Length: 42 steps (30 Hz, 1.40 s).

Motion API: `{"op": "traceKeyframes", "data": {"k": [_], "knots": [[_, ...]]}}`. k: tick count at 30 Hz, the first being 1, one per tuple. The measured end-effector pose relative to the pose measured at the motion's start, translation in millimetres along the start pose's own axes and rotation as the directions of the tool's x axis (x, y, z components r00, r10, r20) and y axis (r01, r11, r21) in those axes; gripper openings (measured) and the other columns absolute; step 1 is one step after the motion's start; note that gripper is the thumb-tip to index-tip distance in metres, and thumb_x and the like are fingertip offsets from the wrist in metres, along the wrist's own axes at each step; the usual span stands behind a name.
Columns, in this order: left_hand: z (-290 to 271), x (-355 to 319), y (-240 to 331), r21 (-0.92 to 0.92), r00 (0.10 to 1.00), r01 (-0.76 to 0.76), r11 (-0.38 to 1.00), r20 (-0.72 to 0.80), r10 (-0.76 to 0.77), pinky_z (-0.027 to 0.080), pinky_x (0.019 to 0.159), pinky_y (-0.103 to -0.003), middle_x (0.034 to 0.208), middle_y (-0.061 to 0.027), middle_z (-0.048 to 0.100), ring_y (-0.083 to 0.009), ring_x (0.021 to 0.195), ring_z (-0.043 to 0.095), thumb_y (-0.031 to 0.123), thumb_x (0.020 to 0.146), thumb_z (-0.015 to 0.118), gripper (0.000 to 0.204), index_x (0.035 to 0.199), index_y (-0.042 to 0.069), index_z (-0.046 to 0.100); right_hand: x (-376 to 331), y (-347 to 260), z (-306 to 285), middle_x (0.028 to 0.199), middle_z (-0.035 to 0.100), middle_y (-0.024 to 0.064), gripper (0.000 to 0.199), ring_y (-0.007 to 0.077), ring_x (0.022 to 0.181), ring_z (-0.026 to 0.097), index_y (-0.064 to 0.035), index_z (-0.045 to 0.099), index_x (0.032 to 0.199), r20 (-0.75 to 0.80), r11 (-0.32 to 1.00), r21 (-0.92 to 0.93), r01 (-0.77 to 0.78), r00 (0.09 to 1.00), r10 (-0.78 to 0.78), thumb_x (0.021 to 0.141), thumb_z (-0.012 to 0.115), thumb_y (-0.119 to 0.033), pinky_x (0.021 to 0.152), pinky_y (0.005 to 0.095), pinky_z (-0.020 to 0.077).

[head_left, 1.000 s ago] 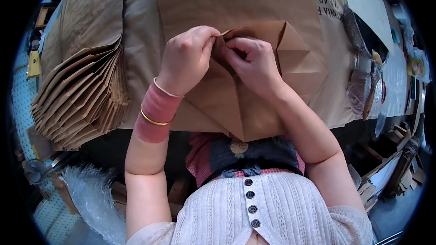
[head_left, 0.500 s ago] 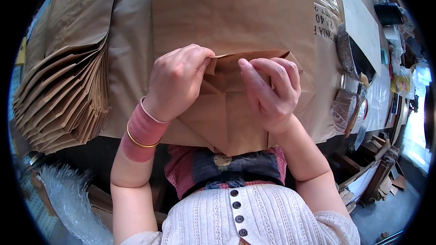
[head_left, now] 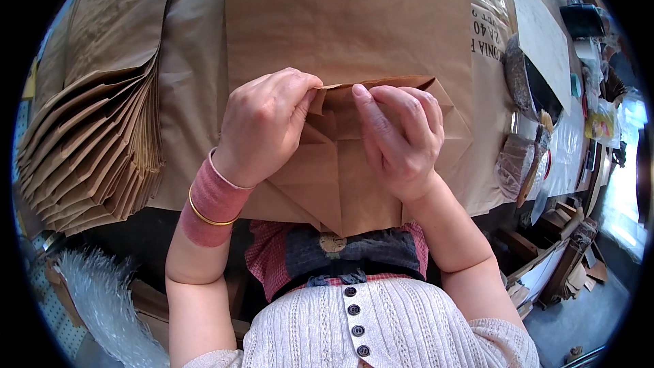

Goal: The person folds the top flaps of brown paper bags, applies liquid adhesive with a brush, and presses the flaps closed. They handle a stack of bags one at a time, moving the sealed units to the side.

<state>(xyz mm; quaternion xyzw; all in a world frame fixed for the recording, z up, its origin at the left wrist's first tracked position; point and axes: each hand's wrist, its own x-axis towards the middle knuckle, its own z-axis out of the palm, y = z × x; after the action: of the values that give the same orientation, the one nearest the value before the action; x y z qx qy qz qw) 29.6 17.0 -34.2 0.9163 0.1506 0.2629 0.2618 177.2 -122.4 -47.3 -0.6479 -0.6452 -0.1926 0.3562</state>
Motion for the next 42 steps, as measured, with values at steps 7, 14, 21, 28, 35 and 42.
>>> {"op": "traceKeyframes", "data": {"k": [7, 14, 21, 28, 35, 42], "knots": [[0, 0, 0, -0.008, 1.000, 0.013, 1.000, -0.007, -0.013, 0.051, 0.065, -0.038, 0.081, -0.0100, 0.065, -0.0290, 0.075, 0.065, 0.003, 0.086, 0.061, 0.005, 0.090, 0.004, 0.062, -2, 1, 3, 0.100, 0.059, 0.0052, 0.038, 0.0214, 0.085, 0.059, -0.0048, 0.070, 0.106, -0.025, 0.998, 0.051, -0.023, 0.999, 0.025, 0.068, 0.067, -0.007, 0.071, 0.0335, 0.0456], [0, 0, 0, -0.007, 1.000, 0.010, 1.000, -0.006, -0.010, 0.051, 0.065, -0.038, 0.080, -0.0099, 0.065, -0.0291, 0.074, 0.065, 0.004, 0.086, 0.061, 0.004, 0.090, 0.003, 0.062, 0, -1, -1, 0.094, 0.059, 0.0085, 0.040, 0.0241, 0.078, 0.059, -0.0010, 0.071, 0.105, 0.000, 0.996, 0.061, -0.070, 0.998, 0.070, 0.066, 0.069, 0.006, 0.068, 0.0344, 0.0475], [-1, 1, 2, -0.020, 1.000, 0.025, 0.999, -0.003, -0.025, 0.051, 0.064, -0.038, 0.079, -0.0097, 0.064, -0.0289, 0.074, 0.065, 0.004, 0.086, 0.061, 0.003, 0.089, 0.004, 0.061, -8, 5, 2, 0.099, 0.057, 0.0060, 0.043, 0.0222, 0.084, 0.058, -0.0044, 0.070, 0.109, 0.010, 0.995, 0.089, -0.035, 0.999, 0.035, 0.066, 0.066, -0.005, 0.071, 0.0345, 0.0452], [0, 2, 2, -0.015, 1.000, 0.018, 1.000, -0.005, -0.018, 0.051, 0.064, -0.037, 0.079, -0.0094, 0.064, -0.0285, 0.073, 0.065, 0.004, 0.086, 0.060, 0.002, 0.089, 0.004, 0.061, -3, 2, -2, 0.093, 0.057, 0.0085, 0.040, 0.0235, 0.077, 0.058, -0.0012, 0.071, 0.106, 0.011, 0.993, 0.066, -0.095, 0.995, 0.095, 0.068, 0.067, 0.008, 0.068, 0.0332, 0.0468], [1, 1, 2, -0.016, 1.000, 0.022, 1.000, 0.003, -0.022, 0.051, 0.064, -0.037, 0.079, -0.0094, 0.064, -0.0285, 0.073, 0.065, 0.003, 0.086, 0.061, 0.003, 0.089, 0.004, 0.061, -5, 3, -2, 0.095, 0.058, 0.0094, 0.041, 0.0235, 0.079, 0.058, -0.0017, 0.071, 0.106, 0.001, 0.994, 0.073, -0.079, 0.997, 0.079, 0.067, 0.067, 0.008, 0.070, 0.0341, 0.0470], [1, 1, 3, -0.012, 1.000, -0.010, 1.000, -0.021, 0.009, 0.052, 0.064, -0.037, 0.079, -0.0091, 0.064, -0.0281, 0.073, 0.065, 0.001, 0.084, 0.062, 0.007, 0.090, 0.003, 0.061, 10, -3, -8, 0.089, 0.059, 0.0021, 0.018, 0.0214, 0.091, 0.057, -0.0098, 0.066, 0.088, 0.071, 0.992, -0.054, -0.112, 0.991, 0.115, 0.069, 0.067, -0.010, 0.083, 0.0360, 0.0399]]}}
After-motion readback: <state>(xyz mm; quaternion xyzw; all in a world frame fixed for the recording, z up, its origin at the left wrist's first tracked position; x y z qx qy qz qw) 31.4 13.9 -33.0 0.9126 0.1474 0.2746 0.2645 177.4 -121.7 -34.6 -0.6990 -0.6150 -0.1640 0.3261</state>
